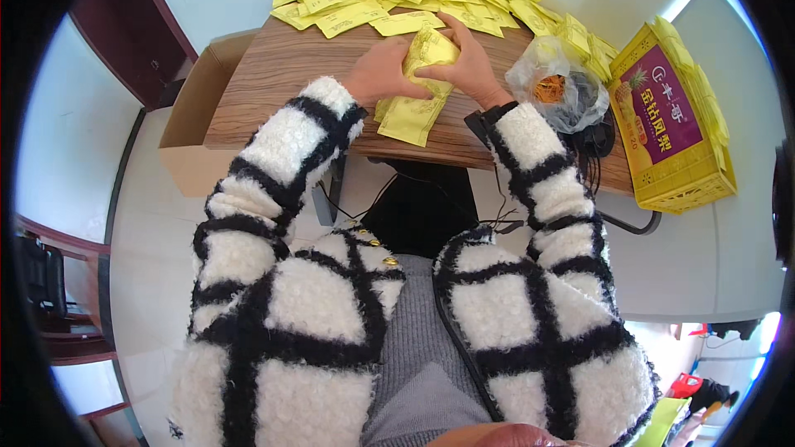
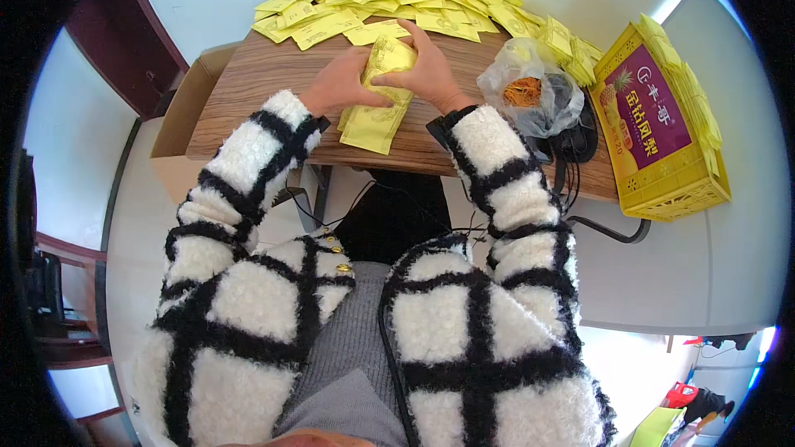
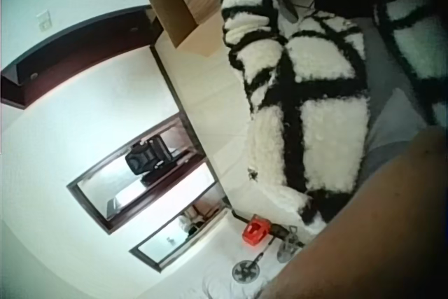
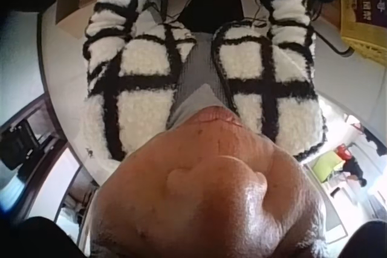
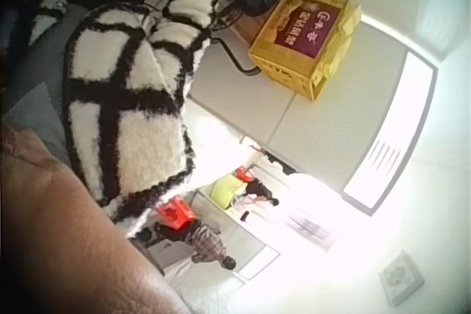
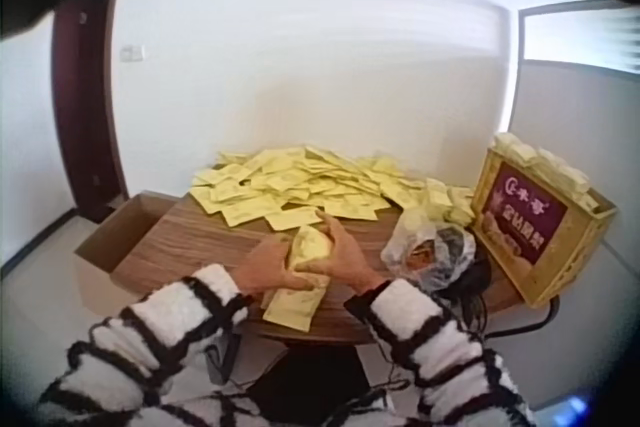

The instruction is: Counting and stacking yellow paper slips on a wooden table.

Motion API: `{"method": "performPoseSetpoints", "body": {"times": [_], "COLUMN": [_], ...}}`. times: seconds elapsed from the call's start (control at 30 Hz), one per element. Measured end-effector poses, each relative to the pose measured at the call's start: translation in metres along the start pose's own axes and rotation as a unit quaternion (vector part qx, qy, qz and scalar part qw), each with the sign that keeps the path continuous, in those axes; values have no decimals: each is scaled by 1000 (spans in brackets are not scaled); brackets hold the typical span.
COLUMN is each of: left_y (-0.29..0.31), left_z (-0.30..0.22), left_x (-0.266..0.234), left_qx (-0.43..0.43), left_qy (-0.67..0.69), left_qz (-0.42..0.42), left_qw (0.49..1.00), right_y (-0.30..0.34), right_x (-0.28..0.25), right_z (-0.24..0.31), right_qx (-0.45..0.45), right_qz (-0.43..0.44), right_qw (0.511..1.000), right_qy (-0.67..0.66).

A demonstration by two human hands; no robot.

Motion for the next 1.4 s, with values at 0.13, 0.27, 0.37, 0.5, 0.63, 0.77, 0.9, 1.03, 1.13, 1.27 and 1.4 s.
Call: {"method": "performPoseSetpoints", "body": {"times": [0.13,0.27,0.37,0.5,0.63,0.77,0.9,1.03,1.13,1.27,1.4], "left_y": [3,-1,1,6,2,-4,-3,-13,-12,-16,-14], "left_z": [4,4,6,3,-10,-19,-23,-41,-37,-39,-36], "left_x": [10,10,10,11,11,9,9,6,6,8,7], "left_qx": [-68,-74,-59,-77,-83,-87,-113,-155,-160,-154,-144], "left_qy": [168,173,203,163,77,73,97,76,51,33,38], "left_qz": [50,33,-3,-32,-58,-59,-83,-83,-91,-71,-77], "left_qw": [982,982,977,983,992,992,985,981,982,985,986], "right_y": [2,1,0,1,3,14,37,49,47,47,46], "right_x": [2,2,3,-7,-24,-35,-30,-14,-4,-1,-4], "right_z": [1,1,13,35,27,29,43,37,39,28,23], "right_qx": [-1,15,24,34,3,35,108,62,71,29,51], "right_qz": [-11,-32,-21,90,91,64,-13,-142,-193,-237,-159], "right_qw": [1000,999,999,995,987,990,990,988,977,971,982], "right_qy": [21,14,39,29,131,123,90,0,-51,-26,-86]}}
Point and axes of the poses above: each hand's wrist, its own y-axis away from the middle knuckle, its own x-axis out of the palm, z = x × y, the point moved 2 cm from there along -y, towards the middle knuckle, and after that the axes turned 13 degrees about x, right-handed, at the moved point
